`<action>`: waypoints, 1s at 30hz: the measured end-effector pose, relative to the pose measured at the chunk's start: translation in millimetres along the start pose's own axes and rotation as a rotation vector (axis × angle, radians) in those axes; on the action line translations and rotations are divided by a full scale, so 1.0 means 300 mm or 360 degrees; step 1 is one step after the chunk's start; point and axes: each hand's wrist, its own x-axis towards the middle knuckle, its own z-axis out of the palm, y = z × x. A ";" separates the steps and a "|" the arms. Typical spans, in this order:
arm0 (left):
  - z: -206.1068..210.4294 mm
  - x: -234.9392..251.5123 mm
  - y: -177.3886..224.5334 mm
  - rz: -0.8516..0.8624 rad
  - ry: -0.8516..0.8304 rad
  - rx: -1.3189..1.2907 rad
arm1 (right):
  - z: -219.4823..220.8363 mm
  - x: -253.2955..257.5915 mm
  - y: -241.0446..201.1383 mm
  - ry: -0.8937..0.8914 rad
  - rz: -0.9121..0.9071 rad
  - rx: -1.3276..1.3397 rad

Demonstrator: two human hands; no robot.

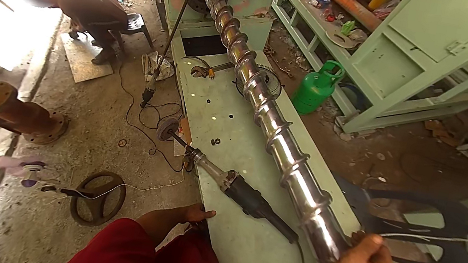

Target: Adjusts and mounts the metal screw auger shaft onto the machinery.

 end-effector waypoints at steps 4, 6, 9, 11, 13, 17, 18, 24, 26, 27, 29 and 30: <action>0.001 0.003 -0.003 -0.0005 0.0002 0.0005 | -0.001 0.000 0.003 0.0003 -0.0006 0.0007; 0.000 0.002 -0.002 -0.0003 -0.0005 0.0011 | 0.002 0.000 0.006 0.0007 -0.0013 0.0012; 0.001 0.001 -0.002 -0.0003 -0.0004 0.0014 | 0.003 -0.001 0.004 0.0012 0.0001 0.0017; 0.001 -0.001 0.001 -0.0013 -0.0001 0.0021 | 0.001 -0.001 0.000 0.0005 0.0007 0.0010; 0.001 0.000 0.004 -0.0018 -0.0010 0.0020 | 0.000 -0.001 -0.001 0.0000 -0.0001 0.0005; -0.001 -0.002 0.002 -0.0011 -0.0014 0.0009 | 0.001 0.001 0.008 -0.0003 0.0001 0.0010; 0.000 -0.002 0.003 -0.0013 -0.0016 0.0012 | 0.000 0.001 0.009 -0.0003 -0.0001 0.0010; -0.001 0.000 0.000 -0.0012 -0.0008 0.0017 | 0.001 0.000 0.009 -0.0007 -0.0005 0.0021; -0.001 0.000 0.000 -0.0012 -0.0009 0.0026 | 0.000 0.001 0.007 -0.0010 -0.0003 0.0021; -0.002 0.002 0.000 -0.0013 -0.0012 0.0029 | 0.000 0.001 0.007 -0.0009 -0.0005 0.0016; -0.003 0.003 0.001 -0.0012 -0.0020 0.0028 | 0.000 0.001 0.005 -0.0008 -0.0009 0.0012; -0.002 0.002 0.002 -0.0013 -0.0022 0.0025 | 0.000 0.001 0.004 -0.0010 -0.0013 0.0012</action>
